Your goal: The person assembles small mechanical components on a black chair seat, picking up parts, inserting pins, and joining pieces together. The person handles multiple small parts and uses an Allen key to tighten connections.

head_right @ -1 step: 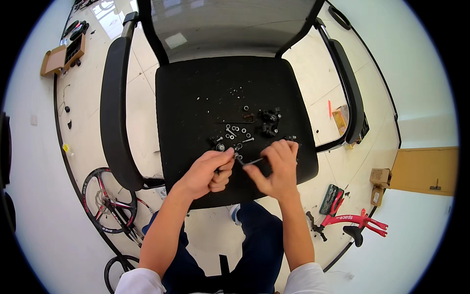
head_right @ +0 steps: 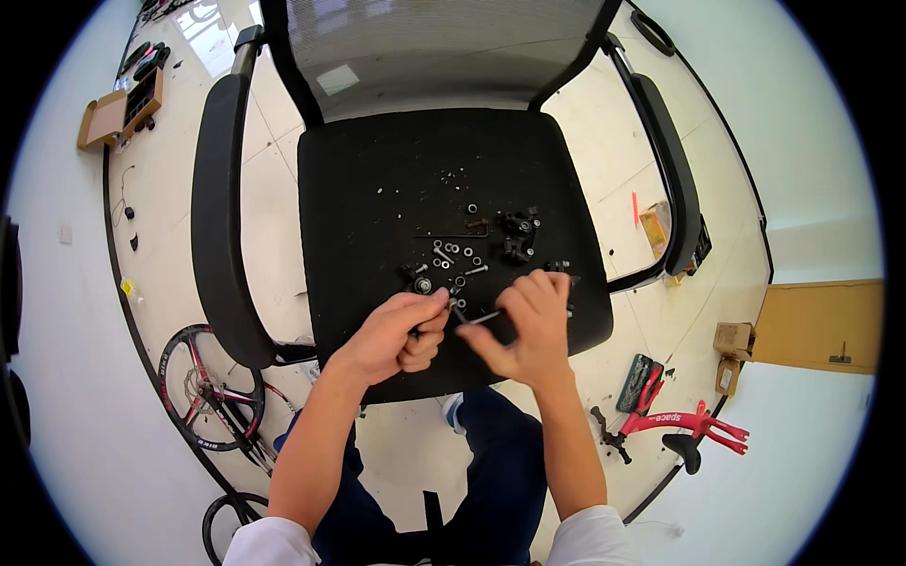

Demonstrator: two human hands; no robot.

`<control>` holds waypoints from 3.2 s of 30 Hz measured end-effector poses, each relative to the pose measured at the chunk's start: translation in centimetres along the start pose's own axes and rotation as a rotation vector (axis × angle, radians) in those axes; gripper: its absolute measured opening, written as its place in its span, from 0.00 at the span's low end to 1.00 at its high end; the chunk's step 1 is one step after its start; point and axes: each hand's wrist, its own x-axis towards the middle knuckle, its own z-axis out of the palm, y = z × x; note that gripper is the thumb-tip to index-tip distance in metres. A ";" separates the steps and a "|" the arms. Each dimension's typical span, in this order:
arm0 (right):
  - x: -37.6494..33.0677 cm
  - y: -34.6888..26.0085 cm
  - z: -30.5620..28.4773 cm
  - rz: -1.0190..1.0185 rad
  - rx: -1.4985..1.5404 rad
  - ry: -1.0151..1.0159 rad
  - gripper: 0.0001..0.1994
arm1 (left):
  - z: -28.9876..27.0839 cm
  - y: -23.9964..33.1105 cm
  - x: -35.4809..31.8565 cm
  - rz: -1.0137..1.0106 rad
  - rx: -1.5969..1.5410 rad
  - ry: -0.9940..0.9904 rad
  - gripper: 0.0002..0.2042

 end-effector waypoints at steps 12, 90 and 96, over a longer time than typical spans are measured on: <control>-0.2 -1.9 2.7 -0.009 0.032 0.263 0.20 | 0.2 0.5 -0.6 0.121 0.436 0.174 0.23; -1.5 3.8 4.2 1.022 0.921 -0.120 0.10 | -1.8 0.0 0.7 0.588 1.437 0.721 0.10; -0.5 3.4 3.5 1.012 1.164 -0.111 0.17 | -1.3 0.0 1.0 0.600 1.436 0.633 0.08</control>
